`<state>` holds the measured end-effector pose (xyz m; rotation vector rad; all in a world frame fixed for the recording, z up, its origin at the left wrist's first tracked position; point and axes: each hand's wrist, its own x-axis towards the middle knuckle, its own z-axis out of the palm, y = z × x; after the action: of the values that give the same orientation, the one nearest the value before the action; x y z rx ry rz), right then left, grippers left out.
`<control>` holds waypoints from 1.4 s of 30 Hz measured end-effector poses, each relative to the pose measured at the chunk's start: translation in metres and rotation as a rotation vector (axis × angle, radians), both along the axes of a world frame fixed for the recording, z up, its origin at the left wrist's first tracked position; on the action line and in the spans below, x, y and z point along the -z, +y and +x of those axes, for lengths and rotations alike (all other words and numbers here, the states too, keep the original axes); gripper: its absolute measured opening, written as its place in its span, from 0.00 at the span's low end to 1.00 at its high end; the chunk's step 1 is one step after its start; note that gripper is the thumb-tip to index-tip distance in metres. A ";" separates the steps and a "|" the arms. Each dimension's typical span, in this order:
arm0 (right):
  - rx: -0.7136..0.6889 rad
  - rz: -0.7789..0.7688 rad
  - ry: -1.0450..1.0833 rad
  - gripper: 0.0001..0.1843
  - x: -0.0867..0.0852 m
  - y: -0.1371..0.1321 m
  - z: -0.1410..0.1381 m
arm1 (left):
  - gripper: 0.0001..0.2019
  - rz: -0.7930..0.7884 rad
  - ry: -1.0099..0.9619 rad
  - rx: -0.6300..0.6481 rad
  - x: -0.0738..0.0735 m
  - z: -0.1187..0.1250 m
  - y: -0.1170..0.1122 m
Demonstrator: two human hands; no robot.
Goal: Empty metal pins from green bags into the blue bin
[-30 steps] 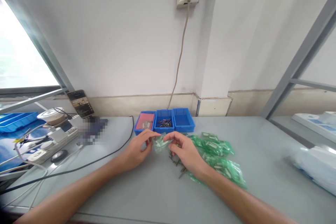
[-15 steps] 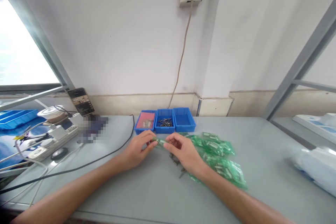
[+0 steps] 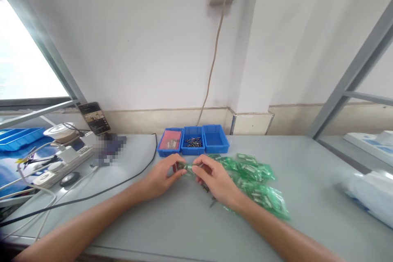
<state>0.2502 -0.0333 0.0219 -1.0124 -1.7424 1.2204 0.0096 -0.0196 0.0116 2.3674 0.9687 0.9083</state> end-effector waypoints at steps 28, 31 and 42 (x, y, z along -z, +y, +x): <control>0.069 0.249 -0.145 0.22 0.002 -0.001 0.001 | 0.15 0.176 0.004 -0.055 -0.003 0.000 0.001; 0.056 0.299 -0.180 0.14 0.003 0.002 0.002 | 0.16 0.168 0.019 -0.002 -0.005 0.000 -0.001; 0.093 0.165 -0.133 0.20 0.005 0.002 0.000 | 0.15 0.020 -0.063 -0.050 -0.001 0.000 -0.002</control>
<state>0.2506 -0.0315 0.0172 -1.0831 -1.8433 0.9530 0.0093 -0.0211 0.0122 2.3257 1.0026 1.0097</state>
